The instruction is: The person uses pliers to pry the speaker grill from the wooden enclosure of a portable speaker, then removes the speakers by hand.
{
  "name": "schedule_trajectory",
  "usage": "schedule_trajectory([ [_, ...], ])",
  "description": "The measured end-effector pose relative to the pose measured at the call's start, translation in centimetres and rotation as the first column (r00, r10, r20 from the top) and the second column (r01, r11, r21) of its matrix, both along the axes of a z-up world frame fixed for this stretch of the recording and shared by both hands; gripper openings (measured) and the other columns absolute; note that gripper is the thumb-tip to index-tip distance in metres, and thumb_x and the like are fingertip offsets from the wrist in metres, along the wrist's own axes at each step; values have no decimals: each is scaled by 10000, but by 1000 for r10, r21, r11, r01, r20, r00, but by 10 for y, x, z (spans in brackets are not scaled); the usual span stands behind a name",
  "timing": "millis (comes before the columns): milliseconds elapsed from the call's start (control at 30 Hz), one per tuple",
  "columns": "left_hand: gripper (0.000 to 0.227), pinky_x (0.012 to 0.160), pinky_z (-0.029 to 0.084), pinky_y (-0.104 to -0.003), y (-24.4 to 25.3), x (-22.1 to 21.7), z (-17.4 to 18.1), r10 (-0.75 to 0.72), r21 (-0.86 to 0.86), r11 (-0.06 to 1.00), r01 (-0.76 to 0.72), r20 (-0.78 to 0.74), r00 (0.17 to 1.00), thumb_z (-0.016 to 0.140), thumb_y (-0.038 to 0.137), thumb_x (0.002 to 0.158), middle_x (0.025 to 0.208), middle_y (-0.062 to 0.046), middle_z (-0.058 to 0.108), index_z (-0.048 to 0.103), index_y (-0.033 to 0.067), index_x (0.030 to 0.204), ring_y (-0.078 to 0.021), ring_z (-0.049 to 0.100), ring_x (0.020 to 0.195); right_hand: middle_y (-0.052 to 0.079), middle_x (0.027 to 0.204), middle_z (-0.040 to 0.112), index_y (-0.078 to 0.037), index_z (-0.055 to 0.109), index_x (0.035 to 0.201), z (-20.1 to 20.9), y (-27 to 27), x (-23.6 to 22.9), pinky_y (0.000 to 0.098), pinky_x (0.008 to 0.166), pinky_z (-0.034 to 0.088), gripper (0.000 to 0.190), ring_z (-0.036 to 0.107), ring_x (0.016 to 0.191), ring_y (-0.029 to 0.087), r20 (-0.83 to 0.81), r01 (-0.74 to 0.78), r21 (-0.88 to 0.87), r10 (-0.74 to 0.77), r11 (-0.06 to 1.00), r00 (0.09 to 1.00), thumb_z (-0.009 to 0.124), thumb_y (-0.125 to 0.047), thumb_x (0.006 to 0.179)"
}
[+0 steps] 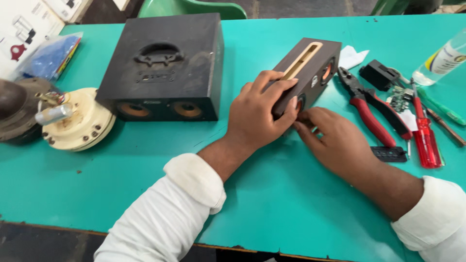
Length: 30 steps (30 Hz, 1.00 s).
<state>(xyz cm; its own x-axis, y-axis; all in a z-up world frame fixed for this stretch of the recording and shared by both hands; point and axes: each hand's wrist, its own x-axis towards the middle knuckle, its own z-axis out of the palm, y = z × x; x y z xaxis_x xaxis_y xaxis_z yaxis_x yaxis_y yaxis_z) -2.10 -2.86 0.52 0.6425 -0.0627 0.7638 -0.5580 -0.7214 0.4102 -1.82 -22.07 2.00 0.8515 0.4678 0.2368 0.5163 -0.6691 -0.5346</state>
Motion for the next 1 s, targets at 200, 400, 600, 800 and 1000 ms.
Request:
schedule_trajectory([
  [200, 310, 911, 580, -410, -3, -3, 5, 6, 23, 1000, -6, 10, 1000, 696, 254, 960, 1275, -54, 644, 699, 140, 1249, -297, 695, 1043, 116, 996, 726, -88, 721, 1053, -8, -4, 4, 465, 771, 532, 210, 676, 954, 345, 3, -18, -6, 18, 1000, 1000, 647, -248, 939],
  [400, 322, 894, 562, -425, -8, -5, 10, 12, 84, 996, -13, 16, 1000, 704, 232, 933, 1272, -84, 655, 708, 130, 1239, -335, 678, 1047, 143, 981, 704, -49, 688, 1018, -21, -5, 9, 482, 841, 504, 160, 639, 997, 370, 46, -103, 60, 101, 993, 994, 630, -174, 937],
  [600, 326, 932, 557, -444, -9, -3, 13, 13, 134, 991, -13, -2, 1000, 699, 198, 911, 1262, -109, 662, 709, 117, 1227, -350, 679, 1108, 133, 1022, 689, -76, 654, 1063, -35, -8, 11, 497, 870, 490, 213, 628, 1021, 377, 136, -199, 121, 183, 972, 974, 619, -71, 853],
  [800, 351, 896, 563, -422, -11, -2, 7, 132, 197, 973, -118, -63, 989, 699, 226, 885, 1277, -64, 679, 743, 165, 1227, -291, 694, 1084, 48, 1042, 652, -123, 643, 1136, -31, -10, 2, 426, 858, 475, 252, 637, 1022, 267, 303, -148, -78, 165, 986, 939, 638, -123, 883],
  [1000, 371, 867, 594, -408, 2, 12, -9, 96, 246, 966, -75, -74, 993, 717, 225, 837, 1227, -124, 668, 748, 130, 1193, -296, 725, 1041, 46, 1049, 654, -122, 647, 1142, -29, -10, -1, 423, 859, 481, 273, 640, 1012, 265, 289, -125, -88, 145, 988, 946, 666, -213, 886],
])
